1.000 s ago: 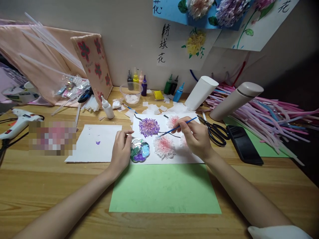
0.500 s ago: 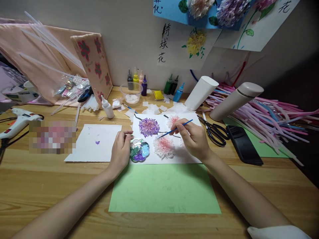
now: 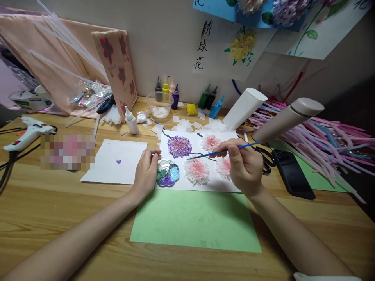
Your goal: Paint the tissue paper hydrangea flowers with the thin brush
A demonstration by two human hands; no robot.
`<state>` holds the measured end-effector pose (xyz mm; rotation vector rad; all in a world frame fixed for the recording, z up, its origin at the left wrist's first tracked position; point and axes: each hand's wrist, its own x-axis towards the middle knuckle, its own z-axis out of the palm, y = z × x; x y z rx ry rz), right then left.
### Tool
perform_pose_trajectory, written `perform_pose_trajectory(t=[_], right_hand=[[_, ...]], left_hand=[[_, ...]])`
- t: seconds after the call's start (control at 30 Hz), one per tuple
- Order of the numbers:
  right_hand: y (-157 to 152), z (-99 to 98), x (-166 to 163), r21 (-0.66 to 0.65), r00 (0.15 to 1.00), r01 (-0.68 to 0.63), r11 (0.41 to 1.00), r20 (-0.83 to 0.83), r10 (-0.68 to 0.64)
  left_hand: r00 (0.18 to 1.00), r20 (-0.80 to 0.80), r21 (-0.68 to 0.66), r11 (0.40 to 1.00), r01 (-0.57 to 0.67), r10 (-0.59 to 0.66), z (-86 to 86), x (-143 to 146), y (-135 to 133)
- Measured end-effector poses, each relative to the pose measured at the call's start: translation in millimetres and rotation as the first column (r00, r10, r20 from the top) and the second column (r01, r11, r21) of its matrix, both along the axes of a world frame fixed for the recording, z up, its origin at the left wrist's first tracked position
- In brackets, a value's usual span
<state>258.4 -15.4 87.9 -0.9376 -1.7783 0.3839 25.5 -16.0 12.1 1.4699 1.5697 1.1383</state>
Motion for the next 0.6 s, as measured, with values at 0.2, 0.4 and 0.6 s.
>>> perform_pose_trajectory(t=[0.2,0.4,0.6], right_hand=[[-27.8,-31.1,-10.0,0.0,0.994,-0.1,0.995,-0.047,0.1],[-48.0,-72.5,14.5,0.217,0.983,-0.162,0.963,0.119,0.139],[-44.1,-71.8,19.6,0.233,0.973,-0.185,0.955,0.18,0.145]], left_hand=[[0.999,-0.004,-0.001,0.999,0.034,-0.034,0.4,0.7,0.1],[0.969,-0.088,-0.003,0.972,0.233,-0.233,14.9,-10.7,-4.6],[0.772,-0.446,-0.037,0.871,0.49,-0.453,28.9,-30.3,-16.5]])
